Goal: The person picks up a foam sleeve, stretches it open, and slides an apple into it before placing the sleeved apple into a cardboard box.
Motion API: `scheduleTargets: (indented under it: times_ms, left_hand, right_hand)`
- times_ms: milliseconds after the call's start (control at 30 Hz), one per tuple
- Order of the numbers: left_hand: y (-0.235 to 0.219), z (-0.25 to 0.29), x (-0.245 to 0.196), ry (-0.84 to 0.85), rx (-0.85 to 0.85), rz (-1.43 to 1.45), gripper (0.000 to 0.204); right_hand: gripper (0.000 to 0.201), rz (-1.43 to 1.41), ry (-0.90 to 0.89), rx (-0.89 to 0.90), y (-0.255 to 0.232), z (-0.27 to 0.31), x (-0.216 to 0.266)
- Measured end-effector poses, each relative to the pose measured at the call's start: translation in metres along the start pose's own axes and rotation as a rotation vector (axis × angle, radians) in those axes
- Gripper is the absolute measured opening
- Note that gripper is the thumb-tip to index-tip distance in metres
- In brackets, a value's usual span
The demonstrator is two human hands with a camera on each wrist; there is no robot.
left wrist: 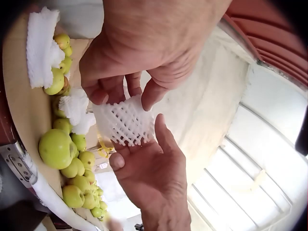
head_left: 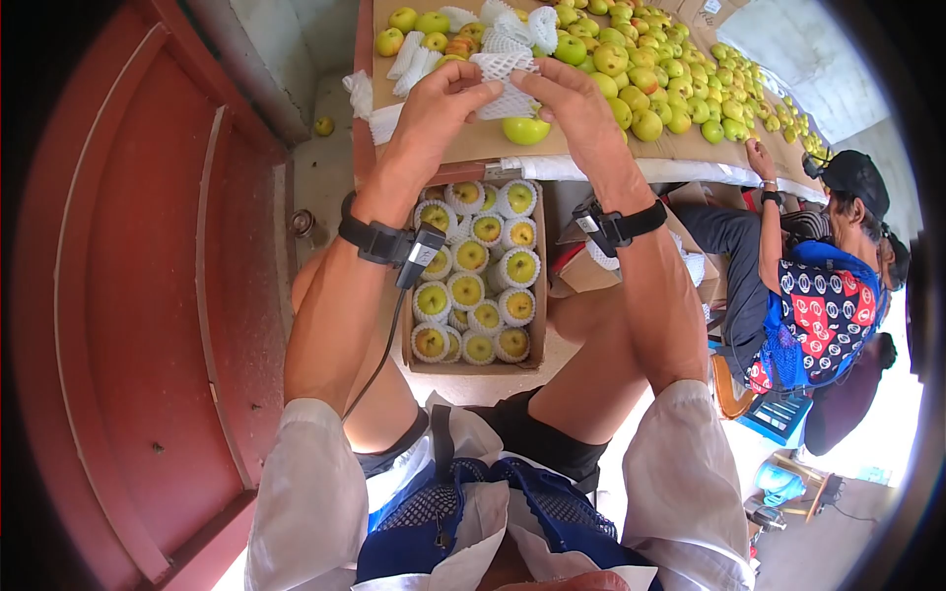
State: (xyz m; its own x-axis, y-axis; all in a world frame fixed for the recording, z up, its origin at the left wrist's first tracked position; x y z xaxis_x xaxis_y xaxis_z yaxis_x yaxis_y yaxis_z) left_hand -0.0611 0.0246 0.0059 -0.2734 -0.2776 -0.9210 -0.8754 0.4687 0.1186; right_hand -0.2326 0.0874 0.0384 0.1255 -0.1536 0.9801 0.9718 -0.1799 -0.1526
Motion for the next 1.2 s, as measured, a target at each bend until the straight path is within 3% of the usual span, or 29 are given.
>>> scheduleTargets:
  times_ms: [133, 233, 333, 433, 533, 867, 1067, 1200]
  left_hand:
    - [0.0, 0.0, -0.012, 0.064, -0.008, 0.001, 0.03]
    - [-0.012, -0.005, -0.004, 0.1, -0.18, -0.03, 0.033]
    - [-0.01, -0.008, 0.002, -0.007, -0.093, 0.162, 0.038]
    - [0.0, -0.007, -0.002, -0.211, -0.015, 0.612, 0.043]
    - [0.001, -0.007, -0.003, -0.228, 0.03, 0.648, 0.045]
    - [0.008, -0.007, -0.002, -0.376, 0.222, 0.825, 0.035]
    - [0.012, -0.021, -0.001, -0.357, 0.172, 0.952, 0.039]
    - [0.016, -0.032, 0.016, -0.375, 0.254, 0.85, 0.035]
  right_hand:
    - [0.03, -0.268, -0.003, 0.01, -0.012, -0.022, -0.023]
    - [0.025, -0.391, -0.023, 0.126, -0.025, -0.031, -0.03]
    - [0.023, -0.512, 0.003, 0.317, -0.025, -0.023, -0.018]
    - [0.025, -0.563, 0.04, 0.458, -0.023, -0.021, -0.014]
    - [0.03, -0.547, 0.049, 0.52, -0.028, -0.023, -0.016]
    - [0.024, -0.554, 0.085, 0.618, -0.04, -0.023, -0.019]
    - [0.021, -0.396, 0.175, 0.467, -0.04, -0.032, -0.031]
    - [0.018, -0.437, 0.2, 0.403, -0.052, -0.048, -0.04]
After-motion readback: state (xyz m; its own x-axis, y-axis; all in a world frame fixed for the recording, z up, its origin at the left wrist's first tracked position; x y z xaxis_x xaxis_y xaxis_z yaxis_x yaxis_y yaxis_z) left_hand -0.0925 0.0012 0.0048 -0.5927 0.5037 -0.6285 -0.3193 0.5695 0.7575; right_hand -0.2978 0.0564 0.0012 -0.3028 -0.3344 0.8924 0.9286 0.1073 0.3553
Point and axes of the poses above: each hand's wrist, its own z-axis away from the middle knuckle, its own y-axis out of the palm, x = y × z, the point moved 2 cm from there along -z, towards the middle knuckle, and after that the axes turned 14 degrees about y, right-handed, at the moved point
